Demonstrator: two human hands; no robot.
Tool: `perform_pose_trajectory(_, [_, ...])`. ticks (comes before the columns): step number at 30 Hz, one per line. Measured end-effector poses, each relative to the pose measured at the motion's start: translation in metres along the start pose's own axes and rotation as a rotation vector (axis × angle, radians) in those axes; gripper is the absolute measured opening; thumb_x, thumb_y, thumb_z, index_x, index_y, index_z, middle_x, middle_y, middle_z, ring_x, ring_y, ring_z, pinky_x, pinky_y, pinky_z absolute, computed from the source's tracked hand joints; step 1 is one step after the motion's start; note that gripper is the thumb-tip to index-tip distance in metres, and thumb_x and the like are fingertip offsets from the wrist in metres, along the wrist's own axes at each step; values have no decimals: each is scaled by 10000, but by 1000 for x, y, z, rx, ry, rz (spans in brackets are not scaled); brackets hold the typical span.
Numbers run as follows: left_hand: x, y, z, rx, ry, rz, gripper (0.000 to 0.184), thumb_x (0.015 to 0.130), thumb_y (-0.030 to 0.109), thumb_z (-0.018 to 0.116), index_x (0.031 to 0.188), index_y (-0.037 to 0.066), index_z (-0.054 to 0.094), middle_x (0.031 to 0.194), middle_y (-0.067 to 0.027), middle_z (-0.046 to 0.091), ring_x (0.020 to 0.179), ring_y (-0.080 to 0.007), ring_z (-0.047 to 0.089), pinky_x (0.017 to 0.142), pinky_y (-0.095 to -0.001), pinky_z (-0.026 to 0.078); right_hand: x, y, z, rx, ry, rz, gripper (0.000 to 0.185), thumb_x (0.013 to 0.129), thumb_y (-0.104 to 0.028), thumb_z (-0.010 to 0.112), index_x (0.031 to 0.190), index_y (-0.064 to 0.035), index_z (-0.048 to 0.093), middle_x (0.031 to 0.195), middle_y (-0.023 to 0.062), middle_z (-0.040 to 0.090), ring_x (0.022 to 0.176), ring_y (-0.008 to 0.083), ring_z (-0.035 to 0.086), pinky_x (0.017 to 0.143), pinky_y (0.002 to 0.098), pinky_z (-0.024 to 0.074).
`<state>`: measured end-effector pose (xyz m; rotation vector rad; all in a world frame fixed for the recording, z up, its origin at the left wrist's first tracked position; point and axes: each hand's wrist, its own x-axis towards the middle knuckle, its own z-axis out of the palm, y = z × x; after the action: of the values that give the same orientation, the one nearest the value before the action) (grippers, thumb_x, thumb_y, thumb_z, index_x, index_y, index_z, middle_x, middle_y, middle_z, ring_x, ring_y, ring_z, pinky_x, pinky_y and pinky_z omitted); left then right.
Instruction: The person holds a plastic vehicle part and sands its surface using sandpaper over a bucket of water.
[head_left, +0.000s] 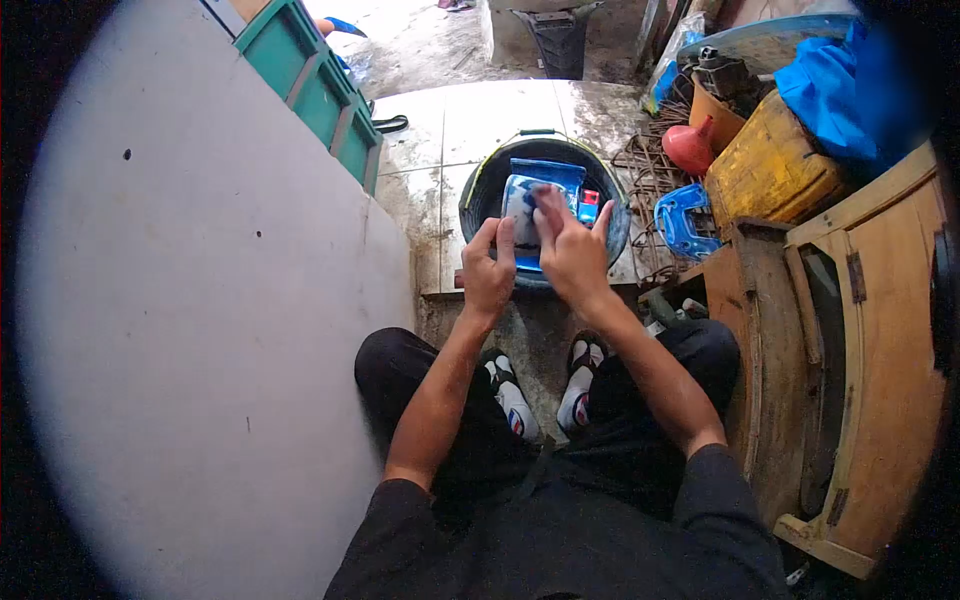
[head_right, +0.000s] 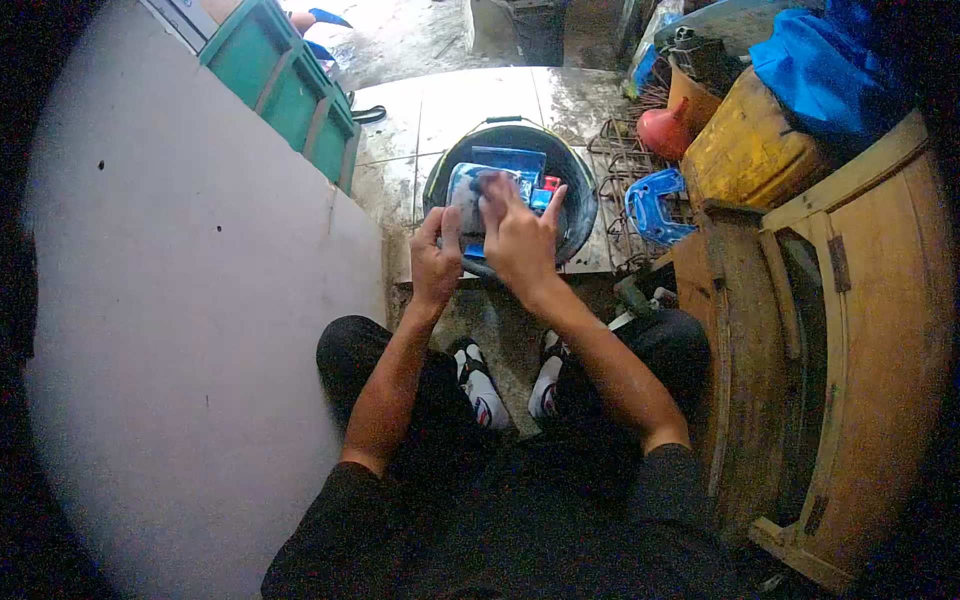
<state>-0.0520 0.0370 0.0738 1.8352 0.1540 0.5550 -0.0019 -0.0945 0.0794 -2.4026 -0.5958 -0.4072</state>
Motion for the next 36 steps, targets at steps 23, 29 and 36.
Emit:
perform_pose_trajectory(23, [-2,0,0,13,32,36,315,1060,235,536,877,-17,590,664,-91,512,647,-125,465,585,-332,403,-3,-3,-14,84,-93,-1,411,1060,-302,414,1421,-169,558,1449,159,550,1295,346,557,1166,709,83])
perform_pose_trajectory(29, [1,4,5,-5,15,17,317,1064,255,524,888,1,598,680,-54,539,672,-104,484,617,-316,422,11,5,-18,141,-91,70,402,1056,-288,428,1412,-165,567,1423,130,580,1281,333,571,1160,718,96])
perform_pose_trajectory(36, [1,1,5,-38,33,39,318,1061,234,533,867,-12,586,672,-92,544,642,-136,481,587,-333,409,-4,-3,-10,147,-32,-54,392,1039,-268,476,1400,-156,577,1408,140,592,1310,307,560,1176,695,79])
